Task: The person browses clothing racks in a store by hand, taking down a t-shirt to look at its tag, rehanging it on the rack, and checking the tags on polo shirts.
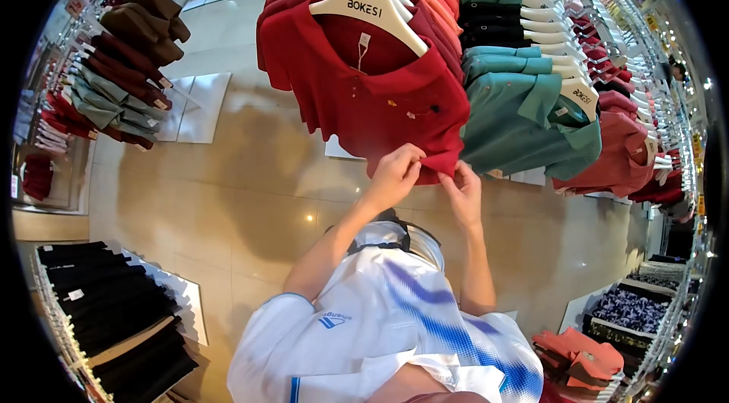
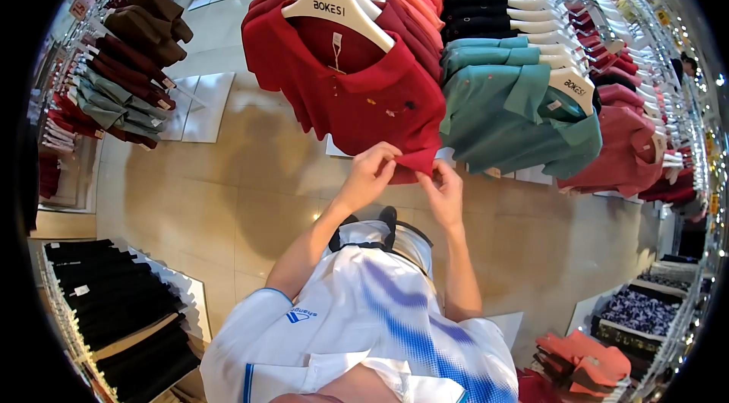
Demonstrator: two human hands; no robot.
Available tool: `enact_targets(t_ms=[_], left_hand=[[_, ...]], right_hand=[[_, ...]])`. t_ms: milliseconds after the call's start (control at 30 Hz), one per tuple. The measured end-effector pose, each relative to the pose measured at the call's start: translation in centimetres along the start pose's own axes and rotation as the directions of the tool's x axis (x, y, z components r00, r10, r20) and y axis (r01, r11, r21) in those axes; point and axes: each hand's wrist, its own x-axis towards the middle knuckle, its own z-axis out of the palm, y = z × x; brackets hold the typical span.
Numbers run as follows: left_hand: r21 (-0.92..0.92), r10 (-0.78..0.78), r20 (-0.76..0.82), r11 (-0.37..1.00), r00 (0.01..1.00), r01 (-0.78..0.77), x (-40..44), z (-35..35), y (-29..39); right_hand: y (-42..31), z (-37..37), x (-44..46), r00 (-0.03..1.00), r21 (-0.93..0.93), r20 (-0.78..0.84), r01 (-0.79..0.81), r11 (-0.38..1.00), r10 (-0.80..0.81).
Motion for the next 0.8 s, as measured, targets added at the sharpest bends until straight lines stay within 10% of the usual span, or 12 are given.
enact_targets(t_ms=[133, 267, 400, 467, 800], left_hand=[[-0.472, -0.376, -0.013, 0.819, 0.927, 0.325, -0.1, -0.1, -1.2], [-0.526, -0.413, 0.093, 0.752, 0.906, 0.397, 0.6, -0.4, -1.3], [-0.539, -0.335, 0.079, 0.778, 0.939, 0.323, 1.4, -1.6, -0.5], [-0.464, -0.298, 0.173, 0.816, 0.939, 0.345, 1.9, -2.4, -1.4], [-0.53, -0.417, 0.107, 0.744, 0.903, 0.407, 2.2, -1.7, -2.3]], right_hand=[[-0.5, 1.4, -0.4, 0.91, -0.312, -0.246, 0.252, 0.916, -0.334], [-0.5, 2.6, -1.2, 0.895, -0.276, -0.371, 0.15, 0.949, -0.249], [-0.7, 3.3, -1.1, 0.952, 0.403, -0.283, 0.005, 0.915, 0.12], [-1.8, 3.3, -1.0, 0.926, 0.755, -0.047, -0.212, 0.62, 0.374], [-0.3, 3.3, -0.1, 0.941, 0.73, 0.096, -0.289, 0.619, 0.326]])
